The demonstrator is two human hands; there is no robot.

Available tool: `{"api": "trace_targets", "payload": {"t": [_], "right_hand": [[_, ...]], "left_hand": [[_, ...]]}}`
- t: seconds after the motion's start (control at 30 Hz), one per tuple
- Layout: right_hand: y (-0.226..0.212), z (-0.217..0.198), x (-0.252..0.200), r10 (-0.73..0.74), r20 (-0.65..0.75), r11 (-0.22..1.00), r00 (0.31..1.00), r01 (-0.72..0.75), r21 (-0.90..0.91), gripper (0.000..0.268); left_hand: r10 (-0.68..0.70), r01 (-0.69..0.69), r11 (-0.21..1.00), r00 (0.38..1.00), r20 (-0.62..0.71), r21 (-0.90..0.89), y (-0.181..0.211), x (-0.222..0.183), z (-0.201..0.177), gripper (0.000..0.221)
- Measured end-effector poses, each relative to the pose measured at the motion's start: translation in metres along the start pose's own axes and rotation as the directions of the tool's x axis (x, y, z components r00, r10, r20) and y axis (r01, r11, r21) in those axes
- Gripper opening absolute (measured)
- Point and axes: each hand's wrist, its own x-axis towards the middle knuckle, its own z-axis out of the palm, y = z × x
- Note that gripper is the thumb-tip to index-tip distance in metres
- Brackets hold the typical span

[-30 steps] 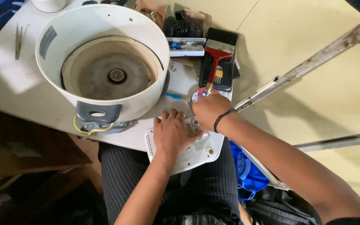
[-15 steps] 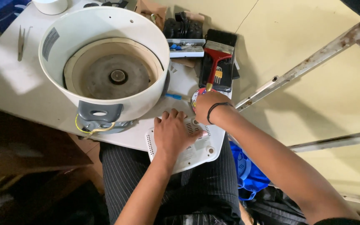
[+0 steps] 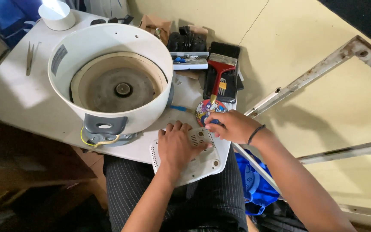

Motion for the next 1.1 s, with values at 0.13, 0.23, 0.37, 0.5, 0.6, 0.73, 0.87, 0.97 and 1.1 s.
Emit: {"api": "trace_targets", "payload": {"t": [0.13,0.23,0.37,0.5,0.6,0.73,0.87,0.97,1.1], "right_hand": [[0.029,0.027,0.009,-0.347,-0.216,0.924,0.913,0.292,-0.247,0.012],[0.056,0.043,0.023,-0.547,-0.387,0.837,0.742,0.474,-0.274,0.009],[0.055,0.059,0.033,-0.465,-0.480,0.723,0.744,0.632,0.279,0.022],[0.072,0.079,0.047,-0.333,-0.461,0.565,0.822,0.566,0.601,0.022],[0.069,0.075,0.049,-0.403,-0.423,0.579,0.812,0.584,0.569,0.025],[0.054,0.060,0.029,-0.417,-0.372,0.822,0.829,0.519,0.235,0.024],[0.050,0.051,0.025,-0.431,-0.351,0.848,0.831,0.506,0.156,0.020],[0.058,0.054,0.029,-0.394,-0.384,0.845,0.835,0.494,0.206,0.022],[0.056,0.052,0.029,-0.392,-0.392,0.847,0.832,0.493,0.200,0.022]], "left_hand": [[-0.008,0.008,1.000,1.000,0.007,0.012,0.001,0.000,0.003,0.083],[-0.019,0.019,1.000,0.999,0.029,-0.001,0.005,-0.003,-0.009,0.079],[-0.002,0.003,1.000,1.000,0.014,-0.016,0.002,-0.002,-0.004,0.079],[0.004,-0.004,1.000,1.000,0.004,-0.011,0.004,-0.002,-0.006,0.079],[0.001,-0.001,1.000,1.000,-0.005,-0.016,0.005,-0.003,-0.007,0.080],[-0.011,0.011,1.000,1.000,0.015,-0.022,0.003,-0.003,-0.008,0.079],[-0.006,0.006,1.000,1.000,0.024,-0.028,0.007,-0.005,-0.014,0.078],[-0.011,0.012,0.999,0.999,0.044,-0.035,0.008,-0.005,-0.017,0.077],[-0.019,0.021,0.999,0.999,0.045,-0.040,0.006,-0.003,-0.012,0.078]]}}
